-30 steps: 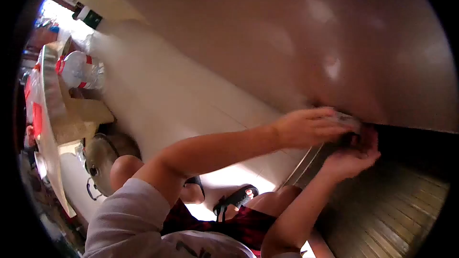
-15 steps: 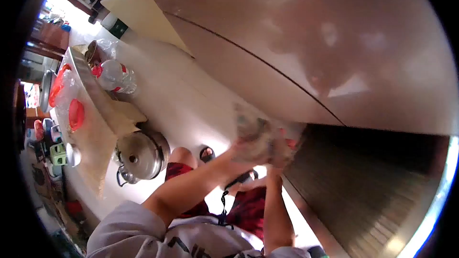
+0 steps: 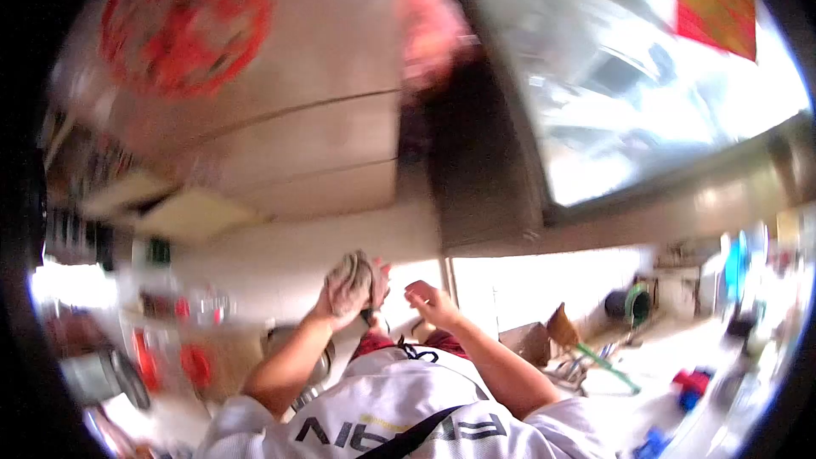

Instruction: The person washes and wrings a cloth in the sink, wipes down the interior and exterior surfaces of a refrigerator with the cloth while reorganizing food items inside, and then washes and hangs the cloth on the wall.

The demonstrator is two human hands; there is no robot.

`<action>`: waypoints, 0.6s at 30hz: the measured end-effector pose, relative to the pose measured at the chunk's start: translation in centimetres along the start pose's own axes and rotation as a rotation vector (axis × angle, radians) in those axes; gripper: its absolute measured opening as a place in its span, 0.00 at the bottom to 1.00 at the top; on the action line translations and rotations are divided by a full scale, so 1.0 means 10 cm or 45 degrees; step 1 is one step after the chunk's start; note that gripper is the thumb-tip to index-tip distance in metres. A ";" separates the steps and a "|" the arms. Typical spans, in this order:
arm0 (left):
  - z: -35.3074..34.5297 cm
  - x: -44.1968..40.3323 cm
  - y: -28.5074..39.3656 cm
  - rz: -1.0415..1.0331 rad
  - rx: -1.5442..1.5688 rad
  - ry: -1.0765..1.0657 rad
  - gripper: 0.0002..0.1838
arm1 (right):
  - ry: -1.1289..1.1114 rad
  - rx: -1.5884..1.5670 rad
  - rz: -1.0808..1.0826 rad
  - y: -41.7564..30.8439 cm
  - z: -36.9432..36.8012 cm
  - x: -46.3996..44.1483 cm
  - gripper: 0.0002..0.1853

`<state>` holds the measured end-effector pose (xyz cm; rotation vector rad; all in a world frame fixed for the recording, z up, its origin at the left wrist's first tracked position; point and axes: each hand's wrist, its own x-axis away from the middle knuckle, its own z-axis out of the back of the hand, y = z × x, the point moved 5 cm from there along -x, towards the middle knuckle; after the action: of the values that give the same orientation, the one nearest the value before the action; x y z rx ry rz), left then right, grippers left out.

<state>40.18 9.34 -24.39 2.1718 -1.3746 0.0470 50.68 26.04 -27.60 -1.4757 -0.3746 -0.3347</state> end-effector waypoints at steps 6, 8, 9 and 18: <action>-1.35 -0.63 -1.19 0.309 -0.499 -0.207 0.36 | 0.324 -0.542 0.000 0.12 0.85 1.04 0.20; -1.85 -0.79 -1.54 0.428 -0.398 -0.319 0.29 | 0.549 -0.584 0.059 0.32 1.24 1.49 0.13; -2.05 -1.05 -1.82 0.503 -0.381 -0.445 0.29 | 0.620 -0.588 0.077 0.42 1.58 1.73 0.08; -3.31 -2.55 -3.48 0.801 -0.474 -0.574 0.20 | 1.610 -0.462 0.379 0.51 3.69 3.50 0.04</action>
<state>66.07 56.96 -19.89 1.4274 -2.0823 -0.4488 82.87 63.54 -14.60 -1.3516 0.9452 -1.0302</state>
